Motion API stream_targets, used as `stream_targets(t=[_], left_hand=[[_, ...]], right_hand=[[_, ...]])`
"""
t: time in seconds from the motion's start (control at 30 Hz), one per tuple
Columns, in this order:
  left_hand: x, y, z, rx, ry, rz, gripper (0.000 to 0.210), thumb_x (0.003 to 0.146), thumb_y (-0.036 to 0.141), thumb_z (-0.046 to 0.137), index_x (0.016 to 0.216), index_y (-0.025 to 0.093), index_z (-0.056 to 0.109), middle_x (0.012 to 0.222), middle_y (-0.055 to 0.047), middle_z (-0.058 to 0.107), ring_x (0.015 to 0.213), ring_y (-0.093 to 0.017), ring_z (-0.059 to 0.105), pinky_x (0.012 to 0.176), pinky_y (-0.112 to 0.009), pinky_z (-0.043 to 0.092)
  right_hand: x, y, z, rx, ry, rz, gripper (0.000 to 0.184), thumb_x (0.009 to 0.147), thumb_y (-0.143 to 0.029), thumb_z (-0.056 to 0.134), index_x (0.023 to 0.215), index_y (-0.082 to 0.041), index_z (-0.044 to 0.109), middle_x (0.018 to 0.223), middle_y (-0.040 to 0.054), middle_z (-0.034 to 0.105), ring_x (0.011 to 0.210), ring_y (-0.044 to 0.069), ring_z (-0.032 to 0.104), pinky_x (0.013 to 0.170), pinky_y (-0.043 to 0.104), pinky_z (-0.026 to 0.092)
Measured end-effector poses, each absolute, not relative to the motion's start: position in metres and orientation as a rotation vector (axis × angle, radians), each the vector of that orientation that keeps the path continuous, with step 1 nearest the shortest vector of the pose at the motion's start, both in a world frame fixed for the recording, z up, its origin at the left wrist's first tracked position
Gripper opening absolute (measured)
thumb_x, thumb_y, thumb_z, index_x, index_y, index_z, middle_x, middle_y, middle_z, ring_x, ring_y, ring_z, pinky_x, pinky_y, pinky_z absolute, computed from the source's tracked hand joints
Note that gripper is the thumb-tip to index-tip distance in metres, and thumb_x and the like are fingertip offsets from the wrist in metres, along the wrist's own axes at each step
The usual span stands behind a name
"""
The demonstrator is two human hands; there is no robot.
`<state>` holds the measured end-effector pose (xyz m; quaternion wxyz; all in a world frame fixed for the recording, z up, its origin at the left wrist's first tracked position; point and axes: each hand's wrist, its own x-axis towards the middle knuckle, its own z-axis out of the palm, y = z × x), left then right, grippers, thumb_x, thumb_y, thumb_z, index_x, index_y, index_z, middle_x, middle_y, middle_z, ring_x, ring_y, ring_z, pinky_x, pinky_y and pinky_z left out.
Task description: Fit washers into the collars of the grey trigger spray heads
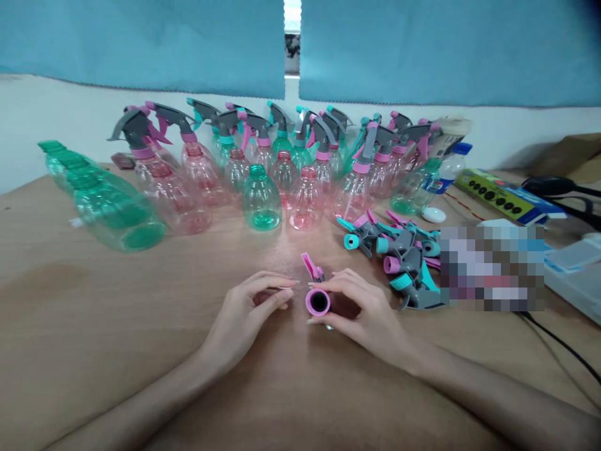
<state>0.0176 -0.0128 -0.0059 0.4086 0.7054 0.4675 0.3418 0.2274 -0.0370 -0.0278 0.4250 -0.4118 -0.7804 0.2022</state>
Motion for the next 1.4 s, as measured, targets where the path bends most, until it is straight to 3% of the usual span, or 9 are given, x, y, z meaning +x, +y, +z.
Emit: stream_targets(t=[0.4, 0.73, 1.07, 1.27, 1.4], left_hand=[[0.016, -0.009, -0.008, 1.443, 1.230, 0.892, 0.021, 0.074, 0.025, 0.069, 0.093, 0.018, 0.067, 0.077, -0.001, 0.072, 0.070, -0.017, 0.069, 0.064, -0.030, 0.058], [0.026, -0.026, 0.007, 1.629, 1.109, 0.936, 0.015, 0.080, 0.023, 0.062, 0.091, 0.023, 0.072, 0.093, 0.000, 0.075, 0.088, -0.020, 0.070, 0.081, -0.033, 0.057], [0.023, -0.036, -0.004, 2.025, 1.102, 1.063, 0.012, 0.081, 0.020, 0.066, 0.090, 0.028, 0.070, 0.085, 0.004, 0.073, 0.072, -0.012, 0.067, 0.066, -0.021, 0.054], [0.026, -0.034, -0.001, 2.250, 1.068, 1.099, 0.007, 0.083, 0.019, 0.064, 0.088, 0.024, 0.066, 0.081, 0.002, 0.061, 0.065, -0.009, 0.060, 0.051, -0.015, 0.048], [0.025, -0.033, -0.001, 2.395, 1.027, 1.126, 0.007, 0.085, 0.018, 0.061, 0.088, 0.022, 0.065, 0.084, 0.000, 0.056, 0.068, -0.009, 0.057, 0.056, -0.019, 0.050]], right_hand=[[0.225, -0.037, -0.027, -1.046, -1.944, 0.537, 0.032, 0.075, -0.026, 0.074, 0.105, -0.023, 0.062, 0.094, 0.0027, 0.069, 0.089, 0.020, 0.062, 0.079, 0.036, 0.050], [0.221, -0.038, -0.022, -0.980, -1.989, 0.525, 0.027, 0.078, -0.029, 0.071, 0.102, -0.020, 0.062, 0.093, 0.0028, 0.069, 0.085, 0.018, 0.060, 0.078, 0.034, 0.048], [0.221, -0.037, -0.026, -0.889, -1.998, 0.514, 0.028, 0.080, -0.033, 0.068, 0.103, -0.018, 0.062, 0.091, 0.0049, 0.070, 0.085, 0.018, 0.060, 0.077, 0.035, 0.049], [0.221, -0.038, -0.025, -0.865, -2.024, 0.537, 0.027, 0.082, -0.031, 0.067, 0.105, -0.019, 0.062, 0.090, 0.0040, 0.070, 0.083, 0.017, 0.060, 0.076, 0.035, 0.050], [0.222, -0.038, -0.026, -0.873, -2.023, 0.511, 0.026, 0.082, -0.031, 0.066, 0.104, -0.018, 0.062, 0.091, 0.0046, 0.070, 0.084, 0.018, 0.061, 0.082, 0.038, 0.049]])
